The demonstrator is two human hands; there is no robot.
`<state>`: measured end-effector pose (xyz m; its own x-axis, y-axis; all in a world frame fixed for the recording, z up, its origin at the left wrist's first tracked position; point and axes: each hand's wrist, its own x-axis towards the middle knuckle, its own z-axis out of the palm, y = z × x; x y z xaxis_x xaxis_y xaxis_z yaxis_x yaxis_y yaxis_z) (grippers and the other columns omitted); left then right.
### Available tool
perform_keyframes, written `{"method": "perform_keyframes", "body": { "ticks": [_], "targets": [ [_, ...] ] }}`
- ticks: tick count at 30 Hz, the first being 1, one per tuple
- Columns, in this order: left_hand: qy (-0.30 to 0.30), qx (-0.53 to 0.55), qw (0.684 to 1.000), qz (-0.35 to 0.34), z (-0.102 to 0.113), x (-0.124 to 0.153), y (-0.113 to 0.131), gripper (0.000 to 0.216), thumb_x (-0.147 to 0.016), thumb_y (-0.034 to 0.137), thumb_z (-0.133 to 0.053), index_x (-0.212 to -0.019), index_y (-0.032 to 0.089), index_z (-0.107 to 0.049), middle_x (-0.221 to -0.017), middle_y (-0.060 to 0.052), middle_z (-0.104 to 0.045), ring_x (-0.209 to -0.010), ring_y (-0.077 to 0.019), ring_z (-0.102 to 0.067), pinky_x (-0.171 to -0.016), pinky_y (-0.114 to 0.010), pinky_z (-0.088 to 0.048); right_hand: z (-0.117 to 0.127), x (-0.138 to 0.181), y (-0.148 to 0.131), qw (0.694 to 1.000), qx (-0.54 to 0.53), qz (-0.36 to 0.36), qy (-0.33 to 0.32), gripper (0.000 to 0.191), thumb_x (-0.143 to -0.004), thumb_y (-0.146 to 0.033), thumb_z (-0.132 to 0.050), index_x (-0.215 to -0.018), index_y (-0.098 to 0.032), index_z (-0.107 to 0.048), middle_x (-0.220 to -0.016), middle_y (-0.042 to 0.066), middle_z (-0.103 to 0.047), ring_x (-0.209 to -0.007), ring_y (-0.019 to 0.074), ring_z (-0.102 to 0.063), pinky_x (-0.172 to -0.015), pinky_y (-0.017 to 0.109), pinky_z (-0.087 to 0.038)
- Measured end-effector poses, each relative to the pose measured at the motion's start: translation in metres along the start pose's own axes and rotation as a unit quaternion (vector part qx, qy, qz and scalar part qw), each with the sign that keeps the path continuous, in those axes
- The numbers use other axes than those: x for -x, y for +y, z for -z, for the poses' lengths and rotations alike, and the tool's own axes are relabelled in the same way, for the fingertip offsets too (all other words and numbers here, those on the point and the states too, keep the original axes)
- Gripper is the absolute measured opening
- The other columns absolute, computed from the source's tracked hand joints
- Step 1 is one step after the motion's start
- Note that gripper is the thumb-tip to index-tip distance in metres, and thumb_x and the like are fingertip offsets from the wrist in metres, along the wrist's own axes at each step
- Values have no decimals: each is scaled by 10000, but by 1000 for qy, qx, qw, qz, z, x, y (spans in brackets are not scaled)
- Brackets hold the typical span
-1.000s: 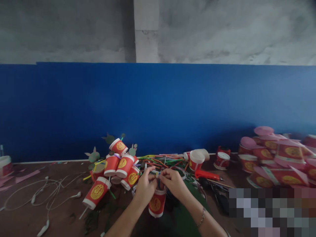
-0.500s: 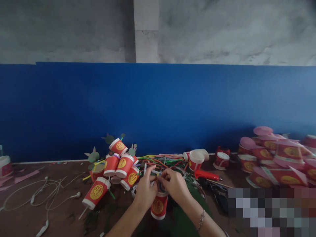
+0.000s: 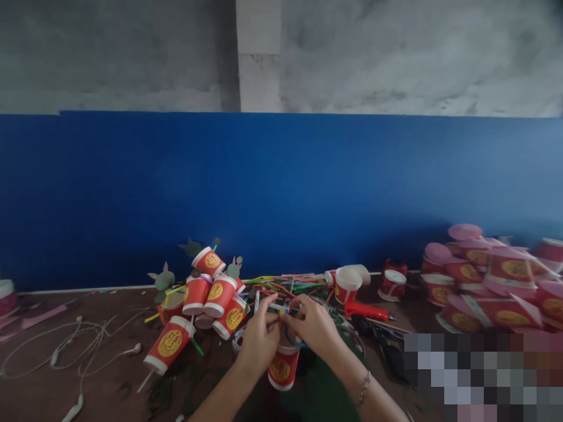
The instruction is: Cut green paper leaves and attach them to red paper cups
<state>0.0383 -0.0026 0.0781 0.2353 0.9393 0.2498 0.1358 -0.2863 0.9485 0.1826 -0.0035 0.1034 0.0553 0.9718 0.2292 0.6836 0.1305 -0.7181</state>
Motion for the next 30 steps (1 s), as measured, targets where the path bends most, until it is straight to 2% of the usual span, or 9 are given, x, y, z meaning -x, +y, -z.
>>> {"method": "perform_keyframes", "body": {
  "ticks": [3, 7, 11, 13, 15, 19, 23, 26, 30],
  "targets": [
    [-15, 27, 1000, 0, -1, 1, -1, 558, -743, 109, -459, -1290, 170, -370, -879, -51, -705, -820, -179, -666, -731, -288, -503, -3, -3, 1, 996, -81, 24, -36, 86, -680, -269, -633, -709, -197, -595, -514, -33, -577, -488, 133, -514, -456, 216, -322],
    [-23, 90, 996, 17, -2, -2, -5, 560, -718, 107, -485, -1267, 163, -395, -966, -80, -683, -851, -177, -660, -750, -291, -510, -5, -4, 1, 992, -115, 38, -22, 140, -667, -252, -628, -580, -181, -546, -506, -34, -541, -504, 121, -478, -474, 215, -330],
    [-28, 60, 998, 22, -2, -6, -3, 332, -683, 114, -512, -1002, 126, -604, -907, -80, -694, -815, -184, -653, -754, -296, -502, -5, -5, 3, 988, -151, 28, -25, 187, -673, -297, -640, -570, -171, -547, -498, -38, -526, -490, 109, -461, -473, 214, -337],
    [-35, 38, 998, 34, -1, -6, 0, 228, -684, 128, -513, -866, 125, -652, -821, -68, -704, -761, -188, -651, -709, -293, -500, -5, -6, 4, 983, -176, 26, -40, 191, -680, -309, -646, -583, -163, -568, -501, -34, -537, -485, 104, -465, -469, 211, -346],
    [-28, 31, 998, 49, 0, -5, 4, 196, -677, 133, -521, -808, 127, -666, -756, -54, -704, -718, -188, -645, -666, -286, -490, -4, -8, 6, 977, -202, 17, -62, 196, -666, -317, -670, -590, -154, -592, -509, -28, -553, -478, 99, -469, -462, 209, -348],
    [-40, 82, 992, 82, 2, -4, 7, 162, -684, 199, -579, -794, 124, -671, -697, -45, -700, -677, -185, -640, -637, -277, -467, 4, -10, 10, 942, -304, -18, -143, 251, -647, -380, -695, -635, -136, -638, -519, -19, -578, -456, 86, -468, -459, 208, -349],
    [-57, 144, 982, 110, 5, -6, 6, 171, -667, 253, -634, -776, 124, -663, -674, -38, -697, -655, -176, -641, -664, -280, -459, 15, -10, 11, 914, -358, -10, -189, 290, -659, -395, -699, -745, -119, -681, -597, 8, -624, -512, 91, -502, -516, 217, -378],
    [-39, 129, 984, 113, 6, -7, 6, 168, -663, 256, -637, -766, 126, -659, -659, -31, -691, -654, -175, -635, -651, -271, -455, 16, -10, 11, 916, -349, -8, -196, 296, -687, -389, -676, -783, -109, -677, -626, 17, -630, -535, 92, -504, -527, 216, -374],
    [-16, 34, 996, 78, 4, -5, 10, 142, -669, 201, -587, -750, 116, -668, -638, -35, -675, -636, -181, -618, -587, -258, -441, 7, -11, 11, 955, -261, 4, -142, 251, -658, -366, -697, -669, -127, -620, -526, -28, -543, -489, 81, -441, -471, 202, -317]
  ]
}}
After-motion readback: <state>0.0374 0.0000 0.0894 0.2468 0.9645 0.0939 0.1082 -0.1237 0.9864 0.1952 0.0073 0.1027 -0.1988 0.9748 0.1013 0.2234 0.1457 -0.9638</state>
